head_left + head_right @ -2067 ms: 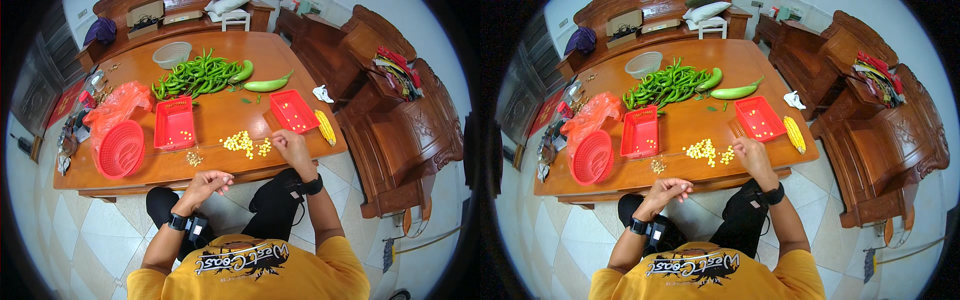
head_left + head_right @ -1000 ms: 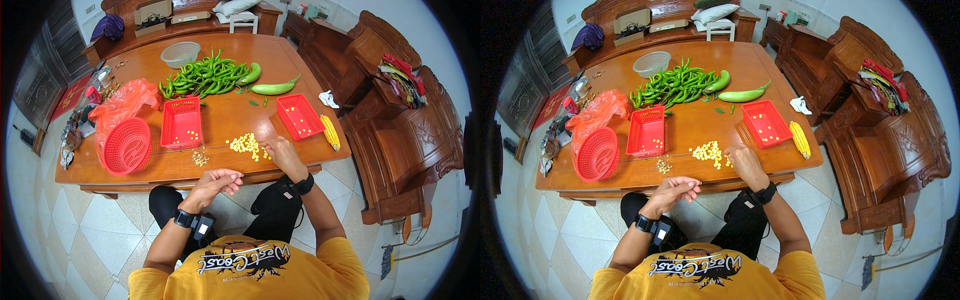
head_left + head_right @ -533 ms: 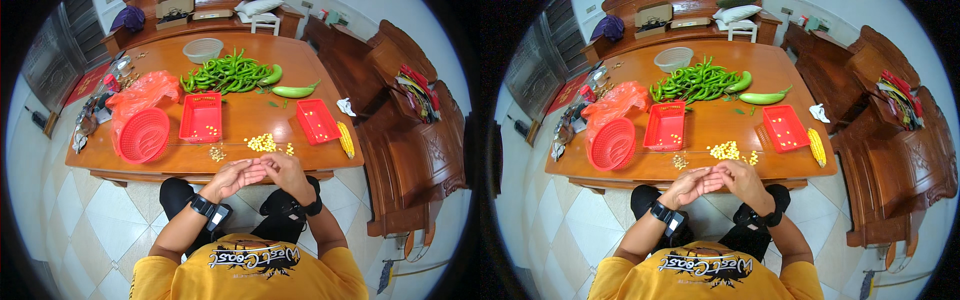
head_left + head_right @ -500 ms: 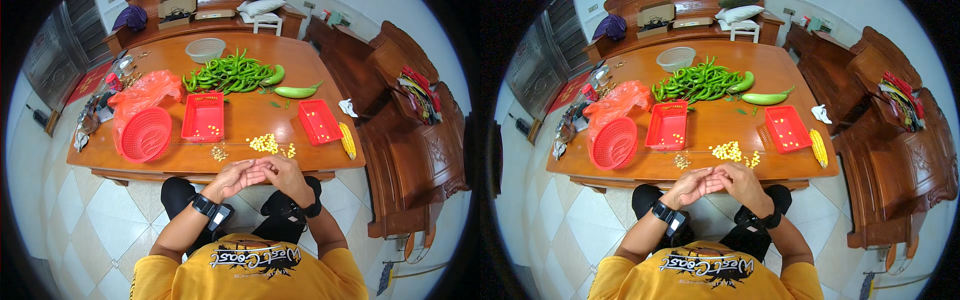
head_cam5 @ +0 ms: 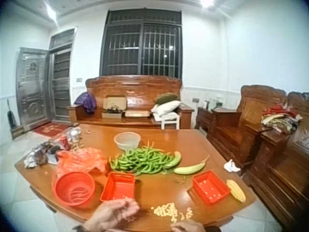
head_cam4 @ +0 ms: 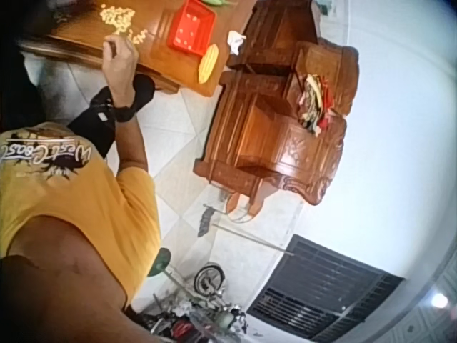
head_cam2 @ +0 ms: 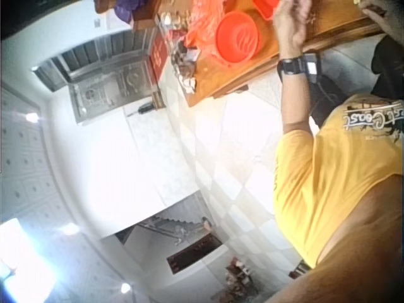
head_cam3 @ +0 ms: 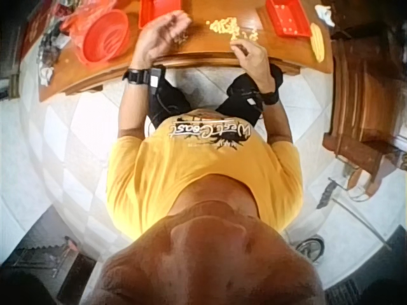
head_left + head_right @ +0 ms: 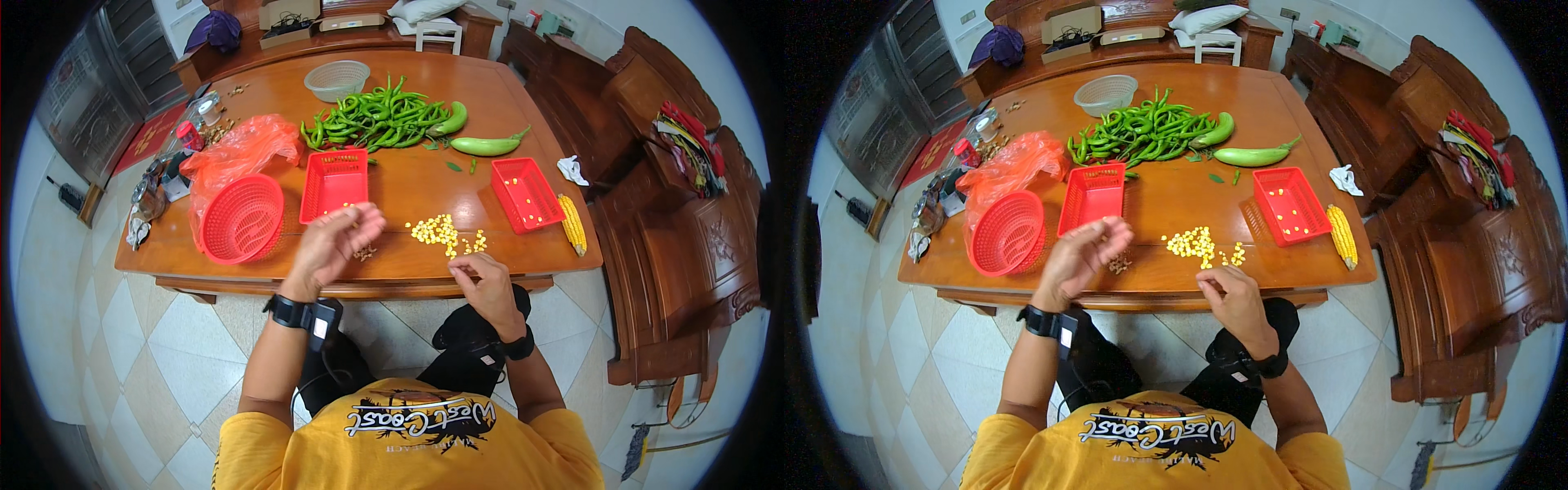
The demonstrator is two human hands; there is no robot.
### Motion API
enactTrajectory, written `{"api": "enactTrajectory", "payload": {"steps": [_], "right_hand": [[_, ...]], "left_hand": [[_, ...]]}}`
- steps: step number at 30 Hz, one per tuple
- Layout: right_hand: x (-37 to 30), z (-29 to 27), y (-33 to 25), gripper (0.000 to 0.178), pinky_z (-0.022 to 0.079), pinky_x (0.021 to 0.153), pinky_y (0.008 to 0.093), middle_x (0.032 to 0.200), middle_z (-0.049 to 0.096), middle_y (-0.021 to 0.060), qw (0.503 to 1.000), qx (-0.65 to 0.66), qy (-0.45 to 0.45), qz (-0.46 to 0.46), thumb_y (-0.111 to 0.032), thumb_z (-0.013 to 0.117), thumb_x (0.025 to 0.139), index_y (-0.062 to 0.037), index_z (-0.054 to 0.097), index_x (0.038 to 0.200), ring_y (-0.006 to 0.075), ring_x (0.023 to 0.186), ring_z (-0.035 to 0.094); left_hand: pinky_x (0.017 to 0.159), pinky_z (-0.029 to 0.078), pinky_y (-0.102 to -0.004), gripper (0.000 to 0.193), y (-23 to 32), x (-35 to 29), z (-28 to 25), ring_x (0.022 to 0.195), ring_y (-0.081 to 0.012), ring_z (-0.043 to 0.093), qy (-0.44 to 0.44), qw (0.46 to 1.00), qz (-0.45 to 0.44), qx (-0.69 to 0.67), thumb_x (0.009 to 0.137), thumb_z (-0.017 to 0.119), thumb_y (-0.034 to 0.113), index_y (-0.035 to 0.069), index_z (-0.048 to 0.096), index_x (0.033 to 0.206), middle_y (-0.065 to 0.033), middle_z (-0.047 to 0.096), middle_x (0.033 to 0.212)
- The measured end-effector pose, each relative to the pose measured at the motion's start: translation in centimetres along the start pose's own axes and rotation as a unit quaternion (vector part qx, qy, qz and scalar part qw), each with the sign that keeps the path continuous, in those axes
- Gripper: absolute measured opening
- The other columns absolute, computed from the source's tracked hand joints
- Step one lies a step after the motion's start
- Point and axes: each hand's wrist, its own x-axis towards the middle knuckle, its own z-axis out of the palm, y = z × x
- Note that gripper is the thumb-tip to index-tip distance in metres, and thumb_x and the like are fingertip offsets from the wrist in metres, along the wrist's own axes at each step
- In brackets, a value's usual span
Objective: Manually picking individual corn kernels from a table and placing them into a small red container.
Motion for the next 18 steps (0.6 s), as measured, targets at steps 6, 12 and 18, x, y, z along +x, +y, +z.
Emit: {"api": "enactTrajectory", "payload": {"steps": [6,12,18], "right_hand": [[-1.5,-0.9,1.3,0.009,0.049,0.062,0.0303,0.078,0.064,0.0136,0.998,0.002,0.030,0.047,-0.002,0.066,0.079,0.0012,0.064,0.087,0.0233,0.070,0.063],[-2.6,-1.4,2.1,0.010,0.050,0.064,0.0288,0.079,0.064,0.0138,0.994,0.012,0.035,0.098,-0.002,0.066,0.079,0.0017,0.064,0.088,0.0226,0.070,0.064],[-3.4,-1.5,2.8,0.010,0.050,0.061,0.0275,0.078,0.065,0.0136,0.992,0.016,0.038,0.119,-0.002,0.066,0.080,0.0018,0.064,0.088,0.0199,0.068,0.065]], "left_hand": [[0.094,0.048,-0.0350,0.032,3.8,1.6,-2.1,0.104,-0.0254,0.060,0.013,0.984,0.107,0.144,0.092,0.054,0.015,-0.007,0.056,0.116,-0.0173,0.062,0.111],[0.083,0.046,-0.0243,0.027,4.3,2.5,-2.7,0.092,-0.0115,0.059,0.107,0.866,0.204,0.443,0.090,0.057,0.011,-0.005,0.062,0.111,-0.0091,0.066,0.101],[0.080,0.047,-0.0233,0.021,0.9,2.8,0.3,0.088,-0.0094,0.060,0.032,0.857,0.230,0.460,0.088,0.060,0.006,-0.002,0.065,0.107,-0.0051,0.067,0.096]]}}
